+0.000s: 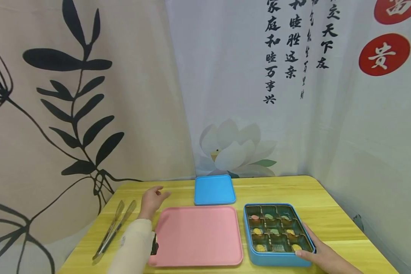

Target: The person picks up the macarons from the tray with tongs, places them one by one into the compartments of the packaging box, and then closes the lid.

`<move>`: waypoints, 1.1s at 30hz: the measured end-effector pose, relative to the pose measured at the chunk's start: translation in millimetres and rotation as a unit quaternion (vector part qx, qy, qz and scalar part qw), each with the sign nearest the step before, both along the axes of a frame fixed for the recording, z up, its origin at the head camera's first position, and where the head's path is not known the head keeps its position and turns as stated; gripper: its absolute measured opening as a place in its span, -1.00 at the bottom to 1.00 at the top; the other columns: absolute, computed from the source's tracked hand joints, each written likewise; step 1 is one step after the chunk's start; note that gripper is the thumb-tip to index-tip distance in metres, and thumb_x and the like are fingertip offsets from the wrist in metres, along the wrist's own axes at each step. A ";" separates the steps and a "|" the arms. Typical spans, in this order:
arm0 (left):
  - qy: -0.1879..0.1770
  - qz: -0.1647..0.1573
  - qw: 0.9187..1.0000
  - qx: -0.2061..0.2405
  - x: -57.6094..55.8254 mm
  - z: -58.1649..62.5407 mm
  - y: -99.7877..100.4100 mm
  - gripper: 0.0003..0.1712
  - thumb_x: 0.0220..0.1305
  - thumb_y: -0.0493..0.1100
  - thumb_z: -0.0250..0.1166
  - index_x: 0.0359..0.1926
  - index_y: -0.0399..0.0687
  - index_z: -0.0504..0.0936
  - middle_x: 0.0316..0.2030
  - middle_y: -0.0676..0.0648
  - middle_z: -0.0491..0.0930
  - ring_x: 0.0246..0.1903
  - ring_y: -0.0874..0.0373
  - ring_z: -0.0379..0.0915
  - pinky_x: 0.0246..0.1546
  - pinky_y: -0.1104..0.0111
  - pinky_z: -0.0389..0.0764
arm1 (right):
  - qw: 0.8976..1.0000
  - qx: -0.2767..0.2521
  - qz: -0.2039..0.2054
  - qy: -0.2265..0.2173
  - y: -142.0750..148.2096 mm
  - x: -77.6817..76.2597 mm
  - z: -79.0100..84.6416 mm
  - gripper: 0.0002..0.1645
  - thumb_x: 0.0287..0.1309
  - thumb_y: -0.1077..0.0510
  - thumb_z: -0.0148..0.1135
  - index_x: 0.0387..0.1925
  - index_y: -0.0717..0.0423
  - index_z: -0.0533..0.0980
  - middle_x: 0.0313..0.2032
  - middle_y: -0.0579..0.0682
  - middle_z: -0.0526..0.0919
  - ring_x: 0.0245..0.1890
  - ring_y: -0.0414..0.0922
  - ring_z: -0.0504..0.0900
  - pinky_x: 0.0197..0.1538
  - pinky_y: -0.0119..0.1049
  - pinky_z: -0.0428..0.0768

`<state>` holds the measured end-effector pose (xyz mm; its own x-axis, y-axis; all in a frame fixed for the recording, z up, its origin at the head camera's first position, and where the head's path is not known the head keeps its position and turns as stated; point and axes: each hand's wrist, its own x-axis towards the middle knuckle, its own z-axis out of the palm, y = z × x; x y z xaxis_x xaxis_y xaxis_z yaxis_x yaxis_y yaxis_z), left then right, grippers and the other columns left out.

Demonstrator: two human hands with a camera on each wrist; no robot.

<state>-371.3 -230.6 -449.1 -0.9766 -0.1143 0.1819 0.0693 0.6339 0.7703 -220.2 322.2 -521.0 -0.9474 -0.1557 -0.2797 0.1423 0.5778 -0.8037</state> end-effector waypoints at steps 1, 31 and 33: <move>-0.001 -0.002 1.000 0.004 -1.7 -0.4 2.4 -0.33 0.32 -0.01 0.33 0.30 -0.33 0.44 0.00 -0.33 0.50 -0.05 -0.15 0.44 -0.09 0.02 0.50 | 1.000 -0.001 0.000 0.001 -0.2 0.0 0.5 0.18 0.38 -0.17 0.14 0.53 0.17 -0.44 0.41 0.57 -0.36 0.28 0.64 -0.02 0.02 0.42 0.32; -0.051 -0.060 0.995 0.063 -58.1 -32.7 64.9 -0.32 0.30 -0.08 0.34 0.32 -0.35 0.40 0.11 -0.39 0.47 0.04 -0.24 0.43 0.01 -0.05 0.50 | 1.000 -0.021 -0.016 -0.018 1.2 -1.3 -0.8 0.15 0.40 -0.16 0.13 0.54 0.16 -0.42 0.42 0.57 -0.32 0.26 0.66 0.04 -0.02 0.41 0.37; -0.060 -0.064 0.994 0.066 -61.5 -35.5 68.2 -0.31 0.30 -0.07 0.35 0.33 -0.33 0.39 0.13 -0.38 0.46 0.07 -0.24 0.42 0.04 -0.07 0.48 | 0.999 -0.028 -0.014 -0.020 1.7 -1.7 -0.9 0.14 0.41 -0.15 0.12 0.54 0.14 -0.43 0.42 0.57 -0.33 0.25 0.66 0.03 -0.02 0.41 0.38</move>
<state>-432.9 -162.3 -484.6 -0.9985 -0.0021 0.0549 0.0458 0.5194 0.8533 -221.8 323.9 -521.9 -0.9397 -0.1453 -0.3097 0.1913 0.5271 -0.8280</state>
